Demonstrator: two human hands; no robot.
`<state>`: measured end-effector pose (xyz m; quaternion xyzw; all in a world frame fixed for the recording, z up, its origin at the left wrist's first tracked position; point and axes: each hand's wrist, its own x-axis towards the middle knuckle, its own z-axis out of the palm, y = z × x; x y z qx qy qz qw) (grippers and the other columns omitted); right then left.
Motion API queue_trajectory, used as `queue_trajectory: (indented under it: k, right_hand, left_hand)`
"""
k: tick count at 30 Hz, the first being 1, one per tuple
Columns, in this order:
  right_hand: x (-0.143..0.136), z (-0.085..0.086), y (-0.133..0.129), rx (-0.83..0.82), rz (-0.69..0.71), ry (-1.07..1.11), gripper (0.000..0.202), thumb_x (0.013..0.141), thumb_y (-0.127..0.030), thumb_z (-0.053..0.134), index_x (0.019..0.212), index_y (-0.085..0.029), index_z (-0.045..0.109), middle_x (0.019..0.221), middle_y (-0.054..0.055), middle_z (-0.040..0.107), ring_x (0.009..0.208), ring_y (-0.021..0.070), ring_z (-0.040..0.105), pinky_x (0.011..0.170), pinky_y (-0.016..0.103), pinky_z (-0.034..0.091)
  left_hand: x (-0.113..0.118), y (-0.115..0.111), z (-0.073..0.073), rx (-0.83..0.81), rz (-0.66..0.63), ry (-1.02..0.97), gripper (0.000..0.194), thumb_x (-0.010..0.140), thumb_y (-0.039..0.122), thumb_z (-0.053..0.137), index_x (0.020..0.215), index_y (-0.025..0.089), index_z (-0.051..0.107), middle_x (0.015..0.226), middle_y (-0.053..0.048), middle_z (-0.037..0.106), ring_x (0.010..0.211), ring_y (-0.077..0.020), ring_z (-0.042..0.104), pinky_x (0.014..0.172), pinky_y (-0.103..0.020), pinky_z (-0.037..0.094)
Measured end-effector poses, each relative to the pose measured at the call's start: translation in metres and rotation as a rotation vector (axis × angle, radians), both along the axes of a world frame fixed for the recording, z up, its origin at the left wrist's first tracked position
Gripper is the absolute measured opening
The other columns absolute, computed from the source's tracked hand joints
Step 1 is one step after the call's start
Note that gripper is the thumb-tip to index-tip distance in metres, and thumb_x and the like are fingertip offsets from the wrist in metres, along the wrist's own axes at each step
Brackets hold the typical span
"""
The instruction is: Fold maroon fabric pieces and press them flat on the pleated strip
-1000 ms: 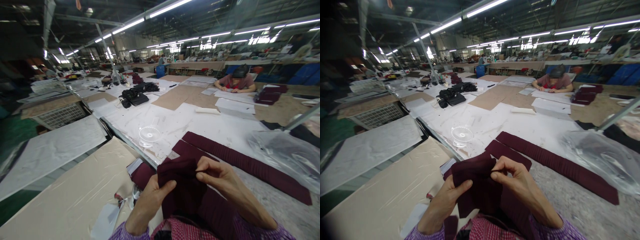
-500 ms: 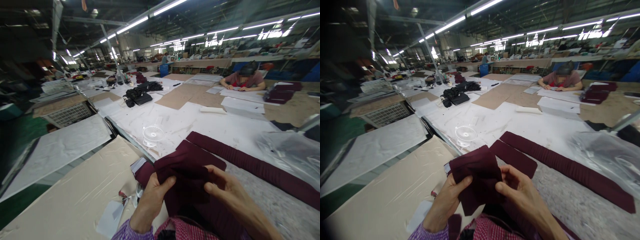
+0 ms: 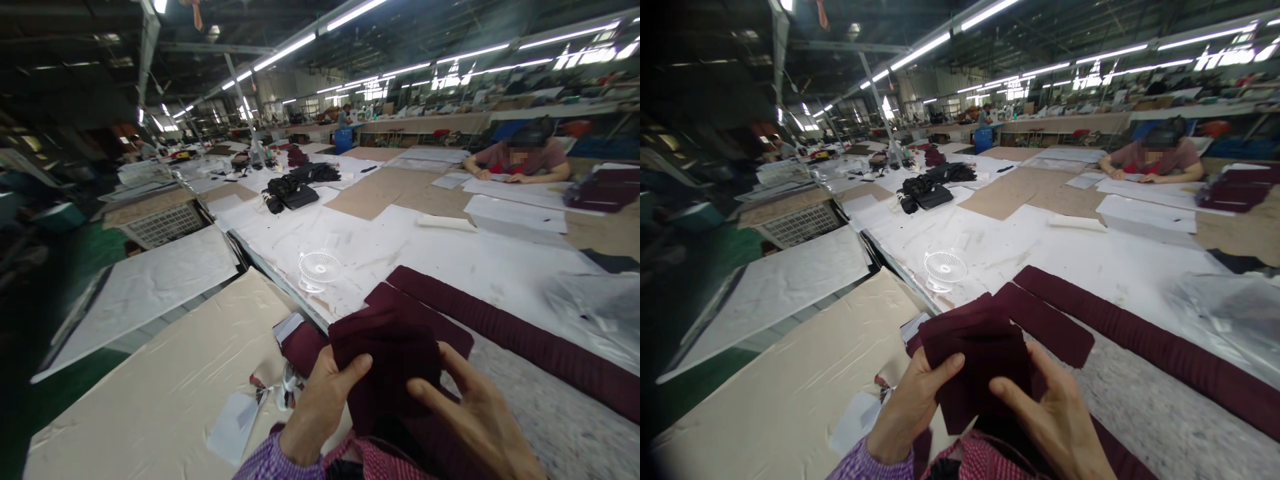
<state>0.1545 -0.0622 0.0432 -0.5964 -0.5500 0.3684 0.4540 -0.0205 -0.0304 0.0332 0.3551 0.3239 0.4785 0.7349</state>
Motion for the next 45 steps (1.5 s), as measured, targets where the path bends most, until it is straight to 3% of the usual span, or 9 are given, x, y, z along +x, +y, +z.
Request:
queue_trajectory:
  k: [5,11,14,20,27,32,36,40,45]
  right_hand:
    - [-0.007,-0.010,0.007,0.009,-0.085,0.298,0.033,0.071,-0.040,0.073,0.102,-0.028,0.072,0.127,0.007,0.060,0.115,0.0305,0.057,0.089,0.038,0.054]
    - [-0.013,-0.007,0.005,-0.231,-0.020,0.556,0.031,0.068,-0.039,0.076,0.097,-0.029,0.074,0.108,0.004,0.072,0.105,0.0336,0.064,0.098,0.049,0.047]
    - [-0.014,-0.006,0.004,-0.254,-0.080,0.576,0.028,0.067,-0.040,0.077,0.093,-0.029,0.074,0.101,0.003,0.075,0.100,0.0333,0.066,0.095,0.049,0.050]
    - [-0.022,-0.008,0.000,-0.259,-0.156,0.687,0.032,0.069,-0.041,0.076,0.099,-0.031,0.071,0.104,0.002,0.074,0.099,0.0316,0.067,0.092,0.045,0.052]
    - [-0.028,-0.018,0.000,-0.261,-0.211,0.759,0.035,0.071,-0.039,0.075,0.101,-0.023,0.068,0.097,0.003,0.075,0.089,0.0274,0.069,0.082,0.040,0.055]
    - [-0.026,-0.019,-0.001,-0.155,-0.187,0.645,0.031,0.069,-0.040,0.077,0.092,-0.023,0.065,0.093,0.003,0.074,0.087,0.0229,0.067,0.078,0.032,0.054]
    - [-0.021,-0.004,0.000,-0.008,-0.167,0.587,0.037,0.077,-0.050,0.066,0.107,-0.028,0.060,0.101,0.003,0.071,0.091,0.0200,0.067,0.077,0.028,0.054]
    - [-0.012,0.007,0.002,-0.012,-0.091,0.549,0.029,0.084,-0.047,0.059,0.107,-0.029,0.060,0.094,0.004,0.072,0.082,0.0179,0.068,0.073,0.026,0.055]
    - [-0.001,0.012,0.003,0.153,-0.083,0.326,0.017,0.082,-0.042,0.063,0.094,-0.033,0.070,0.089,0.000,0.070,0.084,0.0164,0.067,0.075,0.023,0.055]
  left_hand:
    - [0.002,-0.003,0.003,-0.081,-0.011,-0.077,0.034,0.074,0.020,0.071,0.108,0.018,0.068,0.097,-0.007,0.075,0.098,-0.0225,0.066,0.093,-0.036,0.048]
    - [0.000,-0.007,0.004,-0.216,0.052,-0.167,0.027,0.075,0.033,0.070,0.098,0.019,0.071,0.096,-0.006,0.075,0.103,-0.0225,0.065,0.099,-0.037,0.045]
    - [-0.001,-0.008,0.006,-0.247,0.093,-0.190,0.023,0.075,0.035,0.070,0.092,0.020,0.071,0.095,-0.005,0.075,0.103,-0.0211,0.064,0.101,-0.035,0.044]
    - [0.001,-0.004,0.006,-0.188,0.015,-0.173,0.037,0.075,0.029,0.071,0.109,0.017,0.066,0.101,-0.007,0.074,0.106,-0.0242,0.063,0.100,-0.039,0.044]
    - [0.006,-0.005,0.005,-0.167,0.015,-0.116,0.038,0.074,0.025,0.072,0.111,0.018,0.065,0.101,-0.007,0.074,0.098,-0.0225,0.066,0.094,-0.036,0.048]
    - [0.002,-0.002,-0.002,-0.152,0.063,-0.033,0.021,0.077,0.027,0.068,0.094,0.015,0.070,0.089,-0.006,0.075,0.090,-0.0200,0.067,0.089,-0.034,0.049]
    - [-0.010,0.000,-0.006,-0.090,0.112,0.097,0.019,0.072,0.030,0.073,0.083,0.015,0.071,0.086,-0.005,0.074,0.084,-0.0183,0.066,0.083,-0.030,0.050]
    - [-0.018,-0.001,-0.005,-0.090,0.143,0.115,0.030,0.068,0.030,0.076,0.095,0.018,0.071,0.092,-0.004,0.074,0.092,-0.0208,0.065,0.091,-0.035,0.048]
    - [-0.021,0.000,-0.008,-0.092,0.140,0.081,0.032,0.067,0.027,0.077,0.097,0.020,0.071,0.093,-0.003,0.075,0.093,-0.0211,0.066,0.096,-0.038,0.047]
